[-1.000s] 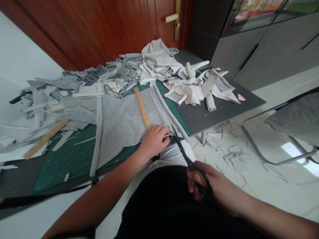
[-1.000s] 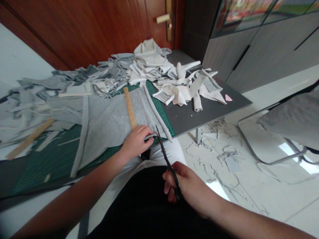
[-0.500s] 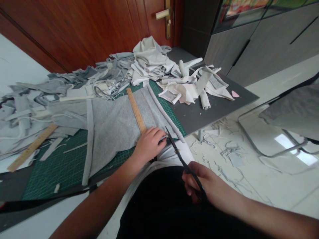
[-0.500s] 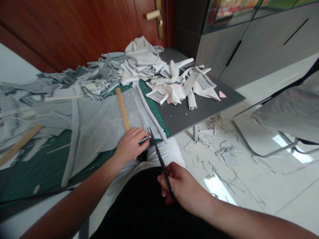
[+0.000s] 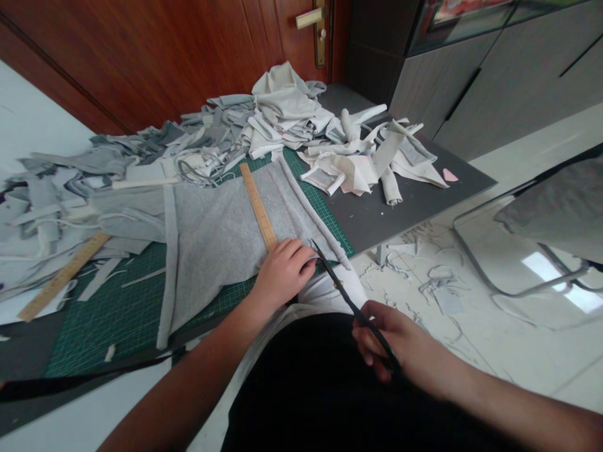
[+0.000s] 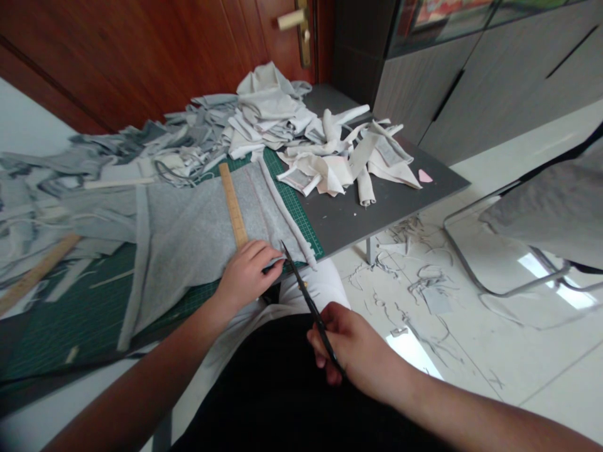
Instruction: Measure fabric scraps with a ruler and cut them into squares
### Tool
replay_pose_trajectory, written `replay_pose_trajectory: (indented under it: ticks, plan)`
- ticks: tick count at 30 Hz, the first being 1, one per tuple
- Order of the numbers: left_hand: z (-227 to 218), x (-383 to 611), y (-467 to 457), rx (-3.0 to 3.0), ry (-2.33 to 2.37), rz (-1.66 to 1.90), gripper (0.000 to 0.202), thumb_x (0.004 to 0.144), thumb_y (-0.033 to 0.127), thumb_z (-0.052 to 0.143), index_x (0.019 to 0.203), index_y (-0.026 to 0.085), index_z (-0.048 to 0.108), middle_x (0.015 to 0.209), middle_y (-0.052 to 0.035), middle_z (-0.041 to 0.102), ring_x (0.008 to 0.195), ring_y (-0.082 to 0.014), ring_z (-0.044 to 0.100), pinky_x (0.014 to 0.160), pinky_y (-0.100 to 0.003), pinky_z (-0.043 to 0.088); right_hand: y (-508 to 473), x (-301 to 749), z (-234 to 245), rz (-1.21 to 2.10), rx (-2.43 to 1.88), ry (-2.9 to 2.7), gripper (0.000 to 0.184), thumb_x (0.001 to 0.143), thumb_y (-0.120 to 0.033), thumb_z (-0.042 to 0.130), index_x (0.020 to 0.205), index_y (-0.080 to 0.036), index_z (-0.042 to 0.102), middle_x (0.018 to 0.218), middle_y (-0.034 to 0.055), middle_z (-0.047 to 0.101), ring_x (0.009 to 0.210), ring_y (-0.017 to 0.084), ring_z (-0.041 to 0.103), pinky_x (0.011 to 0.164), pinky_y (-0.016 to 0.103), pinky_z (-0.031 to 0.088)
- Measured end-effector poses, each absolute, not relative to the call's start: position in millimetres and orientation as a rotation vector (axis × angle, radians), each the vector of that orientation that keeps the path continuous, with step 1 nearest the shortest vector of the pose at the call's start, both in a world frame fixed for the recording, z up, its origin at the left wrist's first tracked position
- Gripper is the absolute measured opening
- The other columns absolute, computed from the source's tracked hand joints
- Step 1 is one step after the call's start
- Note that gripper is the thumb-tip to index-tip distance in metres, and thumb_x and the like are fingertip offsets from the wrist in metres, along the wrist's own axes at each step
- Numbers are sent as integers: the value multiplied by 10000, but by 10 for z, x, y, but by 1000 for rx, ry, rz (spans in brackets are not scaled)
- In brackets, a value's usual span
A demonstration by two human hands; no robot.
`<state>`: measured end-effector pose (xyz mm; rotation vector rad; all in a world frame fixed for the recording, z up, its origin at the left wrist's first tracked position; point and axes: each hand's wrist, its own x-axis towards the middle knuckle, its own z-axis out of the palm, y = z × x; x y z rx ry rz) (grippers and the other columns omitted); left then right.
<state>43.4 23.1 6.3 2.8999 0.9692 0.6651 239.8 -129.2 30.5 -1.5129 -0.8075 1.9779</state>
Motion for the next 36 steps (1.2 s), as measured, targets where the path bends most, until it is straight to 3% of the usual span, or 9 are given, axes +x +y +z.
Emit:
replay_pose_trajectory:
  ticks: [9,14,22,36]
  plan:
    - [45,446,151,2890,1111,646,60,955,180,633,913,196,671,909,-50,673,891,-231,622,822,-373,503,-1263,2423,294,1977,-1561,-806,382,712,-470,677,900,-199,485,577,-65,581,401,75,492,412,197,338]
    - [16,409,134,2804,1126,786,111,963,211,633,854,189,634,828,-39,650,834,-216,619,790,-361,502,-1276,2459,342,2005,-1513,-767,406,711,-490,678,917,-180,516,596,-37,604,430,89,514,437,209,361]
    - [29,393,128,2764,1013,786,103,929,141,605,847,201,628,858,-43,660,856,-205,615,802,-351,518,-1268,2466,379,2035,-1471,-737,380,749,-487,695,893,-183,517,620,-22,618,449,98,524,435,211,366]
    - [30,426,110,2734,1136,747,71,869,119,637,875,190,640,892,-55,677,893,-237,616,833,-382,512,-1191,2377,378,2013,-1535,-803,464,704,-563,724,842,-204,464,570,-54,569,411,72,473,403,191,337]
